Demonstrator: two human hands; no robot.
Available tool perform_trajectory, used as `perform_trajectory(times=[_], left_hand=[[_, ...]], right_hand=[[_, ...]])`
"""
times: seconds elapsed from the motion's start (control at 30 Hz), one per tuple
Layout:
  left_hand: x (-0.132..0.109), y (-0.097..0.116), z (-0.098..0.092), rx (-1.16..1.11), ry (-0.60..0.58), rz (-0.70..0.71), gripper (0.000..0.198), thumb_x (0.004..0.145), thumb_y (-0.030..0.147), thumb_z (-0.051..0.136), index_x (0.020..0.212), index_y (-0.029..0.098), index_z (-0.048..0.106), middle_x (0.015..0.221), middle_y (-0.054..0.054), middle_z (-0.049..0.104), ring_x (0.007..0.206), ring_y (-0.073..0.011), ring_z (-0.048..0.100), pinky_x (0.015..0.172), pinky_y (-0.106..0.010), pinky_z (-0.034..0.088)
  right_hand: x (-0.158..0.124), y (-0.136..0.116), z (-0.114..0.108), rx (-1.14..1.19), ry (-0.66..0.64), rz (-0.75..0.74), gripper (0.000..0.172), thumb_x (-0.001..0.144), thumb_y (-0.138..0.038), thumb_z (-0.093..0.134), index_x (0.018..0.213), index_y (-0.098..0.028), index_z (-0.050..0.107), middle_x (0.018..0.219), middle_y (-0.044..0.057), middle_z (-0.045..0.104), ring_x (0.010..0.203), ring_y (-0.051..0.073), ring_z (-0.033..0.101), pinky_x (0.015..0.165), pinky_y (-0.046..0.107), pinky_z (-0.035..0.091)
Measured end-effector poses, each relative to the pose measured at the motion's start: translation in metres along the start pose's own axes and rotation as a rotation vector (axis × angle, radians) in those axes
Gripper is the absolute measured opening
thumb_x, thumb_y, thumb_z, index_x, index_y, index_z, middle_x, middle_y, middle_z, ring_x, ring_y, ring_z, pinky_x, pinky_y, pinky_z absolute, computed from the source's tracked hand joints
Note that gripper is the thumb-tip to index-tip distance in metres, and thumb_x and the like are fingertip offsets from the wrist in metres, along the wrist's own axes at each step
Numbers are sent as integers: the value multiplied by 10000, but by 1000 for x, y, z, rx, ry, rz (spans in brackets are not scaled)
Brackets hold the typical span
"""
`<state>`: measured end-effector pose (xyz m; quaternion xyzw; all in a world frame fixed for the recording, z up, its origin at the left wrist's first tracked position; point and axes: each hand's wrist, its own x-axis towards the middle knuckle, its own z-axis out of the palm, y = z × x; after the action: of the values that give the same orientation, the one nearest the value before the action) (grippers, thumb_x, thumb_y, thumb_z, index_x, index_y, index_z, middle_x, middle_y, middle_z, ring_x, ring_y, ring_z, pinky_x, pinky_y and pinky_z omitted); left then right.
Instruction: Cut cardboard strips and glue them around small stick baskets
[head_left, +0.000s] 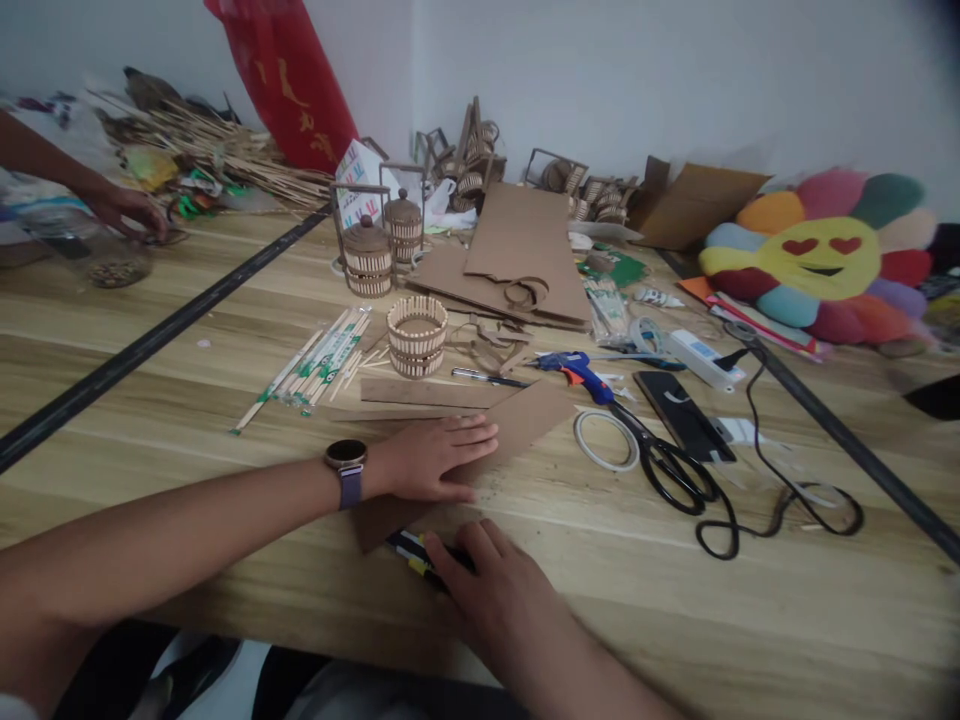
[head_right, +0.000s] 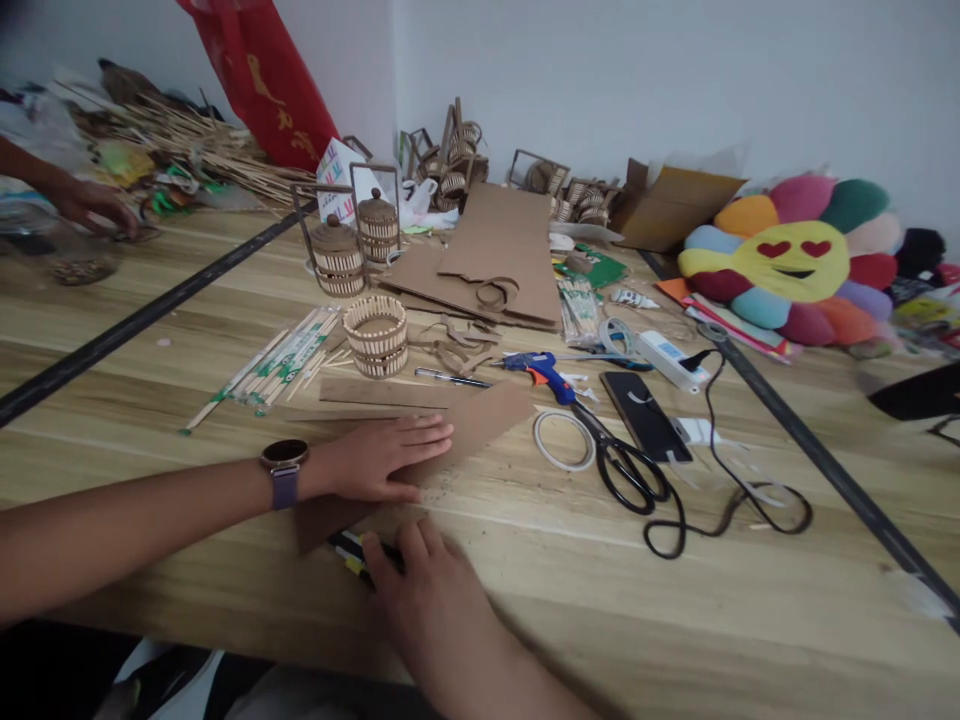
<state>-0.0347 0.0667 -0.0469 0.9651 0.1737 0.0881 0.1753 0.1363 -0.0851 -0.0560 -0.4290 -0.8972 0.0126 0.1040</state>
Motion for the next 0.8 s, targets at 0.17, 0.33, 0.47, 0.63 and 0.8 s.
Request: perform_trajectory(times=[0.17,0.33,0.47,0.63,0.8], left_hand=[[0,1,1,-10,5,-13,695,974,457,606,1552,138,389,1648,-129,323,1547,-287,231,1271,-416,170],[1,2,2,-18,18,-25,675,967,415,616,1545,140,401,1643,-127,333,1546,-288,235,1268,-432,194],[1,4,1,-36,28,-22,681,955,397,634,1531,106,419,1635,-146,345,1543,-296,240,1269,-420,198],[1,4,1,-27,19,-23,664,965,390,617,1533,112,414,1639,-128,346,1543,-281,242,1271,-412,187],[1,3,1,-44,10,-27,666,965,396,610,1538,121,411,1645,-124,335,1545,-284,236,1271,-409,181]], right_hand=[[-1,0,-2,26,-27,-10,548,819,-295,778,1336,-249,603,931,70,662,832,238,626,604,289,472],[3,1,-3,27,-61,-39,554,837,-309,769,1356,-241,586,959,72,667,852,248,626,623,301,481],[4,4,-5,16,-43,-48,538,814,-286,784,1320,-241,607,933,63,660,831,239,625,632,299,485],[8,5,-12,14,-78,-78,507,843,-280,744,1328,-234,600,984,77,665,869,242,624,656,305,498],[1,-1,-6,-3,-32,-51,497,846,-287,747,1319,-227,608,928,73,671,840,240,630,612,292,487]])
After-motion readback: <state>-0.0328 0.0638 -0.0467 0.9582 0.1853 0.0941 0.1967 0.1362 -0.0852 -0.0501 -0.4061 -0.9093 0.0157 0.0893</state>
